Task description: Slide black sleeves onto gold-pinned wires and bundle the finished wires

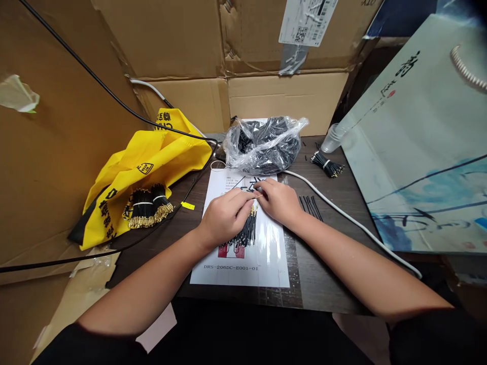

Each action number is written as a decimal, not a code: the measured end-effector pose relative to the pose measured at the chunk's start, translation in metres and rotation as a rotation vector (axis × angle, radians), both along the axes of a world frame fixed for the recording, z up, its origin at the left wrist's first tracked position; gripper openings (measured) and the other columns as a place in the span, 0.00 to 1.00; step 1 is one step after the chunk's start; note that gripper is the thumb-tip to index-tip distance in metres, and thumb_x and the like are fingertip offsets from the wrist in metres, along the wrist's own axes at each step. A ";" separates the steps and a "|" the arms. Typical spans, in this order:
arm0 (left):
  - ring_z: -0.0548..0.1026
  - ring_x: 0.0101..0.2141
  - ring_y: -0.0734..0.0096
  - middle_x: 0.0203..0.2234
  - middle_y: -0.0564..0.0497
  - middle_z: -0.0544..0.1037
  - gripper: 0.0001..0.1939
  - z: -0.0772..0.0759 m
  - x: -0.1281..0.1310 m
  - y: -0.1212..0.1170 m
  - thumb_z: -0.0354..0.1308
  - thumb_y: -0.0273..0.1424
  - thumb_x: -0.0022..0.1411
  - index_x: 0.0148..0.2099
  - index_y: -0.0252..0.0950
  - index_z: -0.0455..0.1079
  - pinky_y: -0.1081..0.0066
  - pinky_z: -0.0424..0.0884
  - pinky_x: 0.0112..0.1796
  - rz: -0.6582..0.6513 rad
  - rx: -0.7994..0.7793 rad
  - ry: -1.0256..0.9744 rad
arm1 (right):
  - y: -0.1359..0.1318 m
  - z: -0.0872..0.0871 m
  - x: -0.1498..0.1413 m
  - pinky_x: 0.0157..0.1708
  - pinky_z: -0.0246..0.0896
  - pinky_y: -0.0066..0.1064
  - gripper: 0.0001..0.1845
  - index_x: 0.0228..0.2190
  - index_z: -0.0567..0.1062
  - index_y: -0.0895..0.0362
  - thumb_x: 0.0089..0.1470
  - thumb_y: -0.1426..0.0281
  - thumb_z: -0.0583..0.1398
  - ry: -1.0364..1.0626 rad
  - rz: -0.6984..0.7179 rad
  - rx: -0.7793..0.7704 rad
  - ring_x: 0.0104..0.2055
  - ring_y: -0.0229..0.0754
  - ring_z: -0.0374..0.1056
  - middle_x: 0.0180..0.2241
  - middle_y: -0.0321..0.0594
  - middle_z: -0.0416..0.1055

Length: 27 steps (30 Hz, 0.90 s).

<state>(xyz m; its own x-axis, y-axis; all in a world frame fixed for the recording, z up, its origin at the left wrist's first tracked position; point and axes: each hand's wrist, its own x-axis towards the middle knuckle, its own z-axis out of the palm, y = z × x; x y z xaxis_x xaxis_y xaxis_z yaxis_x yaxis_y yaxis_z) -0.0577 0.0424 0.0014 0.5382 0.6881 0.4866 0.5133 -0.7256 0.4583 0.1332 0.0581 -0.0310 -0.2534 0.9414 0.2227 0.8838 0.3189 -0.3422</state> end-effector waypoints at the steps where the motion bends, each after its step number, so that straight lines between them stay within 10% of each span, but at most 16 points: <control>1: 0.75 0.37 0.70 0.37 0.47 0.78 0.11 0.000 0.000 -0.001 0.50 0.27 0.69 0.47 0.34 0.72 0.70 0.71 0.40 0.005 -0.005 0.019 | 0.000 0.000 0.000 0.29 0.48 0.32 0.12 0.43 0.75 0.53 0.64 0.65 0.53 0.000 -0.005 -0.001 0.37 0.42 0.70 0.40 0.40 0.76; 27: 0.71 0.29 0.73 0.28 0.51 0.74 0.09 -0.003 0.000 0.000 0.54 0.31 0.67 0.40 0.35 0.75 0.73 0.67 0.34 -0.010 0.057 0.069 | -0.001 -0.001 0.000 0.28 0.44 0.32 0.07 0.37 0.70 0.54 0.63 0.66 0.54 -0.022 -0.030 -0.032 0.36 0.41 0.69 0.38 0.39 0.74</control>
